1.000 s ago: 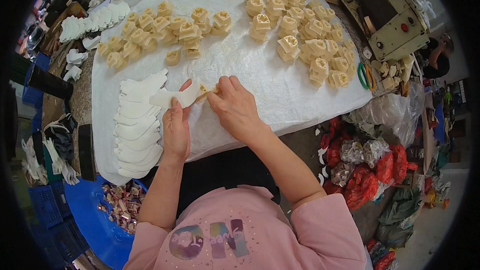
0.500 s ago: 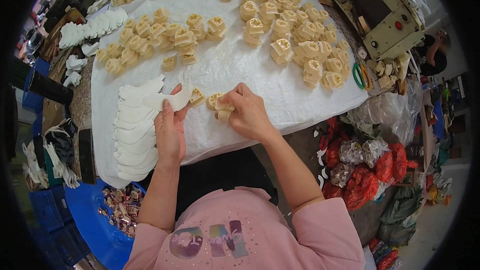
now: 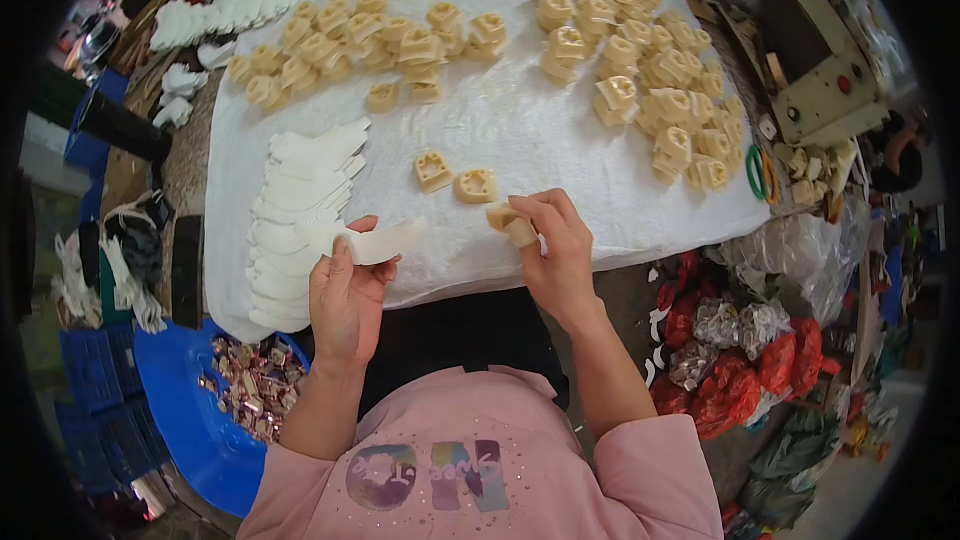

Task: Manually assembling molded shoe components by peeling adhesive backing and sticking parts together.

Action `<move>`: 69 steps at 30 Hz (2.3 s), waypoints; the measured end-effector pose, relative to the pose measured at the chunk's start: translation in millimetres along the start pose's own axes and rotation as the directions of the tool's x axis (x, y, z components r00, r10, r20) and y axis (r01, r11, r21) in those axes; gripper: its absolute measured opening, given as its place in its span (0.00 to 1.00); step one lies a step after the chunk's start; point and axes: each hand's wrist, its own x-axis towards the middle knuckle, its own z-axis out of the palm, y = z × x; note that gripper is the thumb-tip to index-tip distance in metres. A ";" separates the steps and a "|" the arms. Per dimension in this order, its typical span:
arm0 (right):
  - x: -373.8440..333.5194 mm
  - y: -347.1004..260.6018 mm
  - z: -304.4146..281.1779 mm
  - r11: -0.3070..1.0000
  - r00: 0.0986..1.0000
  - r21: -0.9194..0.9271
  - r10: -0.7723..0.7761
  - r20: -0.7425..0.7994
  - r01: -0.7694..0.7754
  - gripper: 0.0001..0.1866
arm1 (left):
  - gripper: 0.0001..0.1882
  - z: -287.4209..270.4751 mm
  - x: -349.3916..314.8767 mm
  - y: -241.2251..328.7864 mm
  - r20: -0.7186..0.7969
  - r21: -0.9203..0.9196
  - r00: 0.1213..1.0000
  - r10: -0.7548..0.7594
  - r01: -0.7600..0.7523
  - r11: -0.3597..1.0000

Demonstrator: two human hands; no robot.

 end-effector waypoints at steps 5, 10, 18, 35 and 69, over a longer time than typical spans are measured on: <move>2.9 -57.7 21.6 0.854 0.994 0.510 -0.113 -0.014 0.104 0.16 | 0.21 -2.4 -10.4 -0.8 -0.036 0.029 0.998 0.045 -0.044 0.999; 5.6 -66.2 55.5 0.826 0.921 0.417 -0.381 -0.085 0.380 0.19 | 0.21 15.2 -25.3 5.2 0.015 -0.051 0.998 0.069 -0.068 0.996; 4.5 -59.1 67.7 0.781 0.832 0.289 -0.526 -0.174 0.554 0.27 | 0.20 13.6 -31.0 16.7 0.079 -0.061 0.997 0.018 -0.013 0.998; 13.6 -57.3 69.6 0.791 0.775 0.006 -0.598 -0.202 0.612 0.27 | 0.22 11.5 -32.2 14.2 0.162 0.395 0.955 0.249 -0.294 0.870; 15.0 -52.0 48.2 0.904 0.918 0.313 -0.356 0.176 0.291 0.17 | 0.09 -7.9 -7.8 6.3 0.324 0.538 0.818 0.475 -0.573 0.618</move>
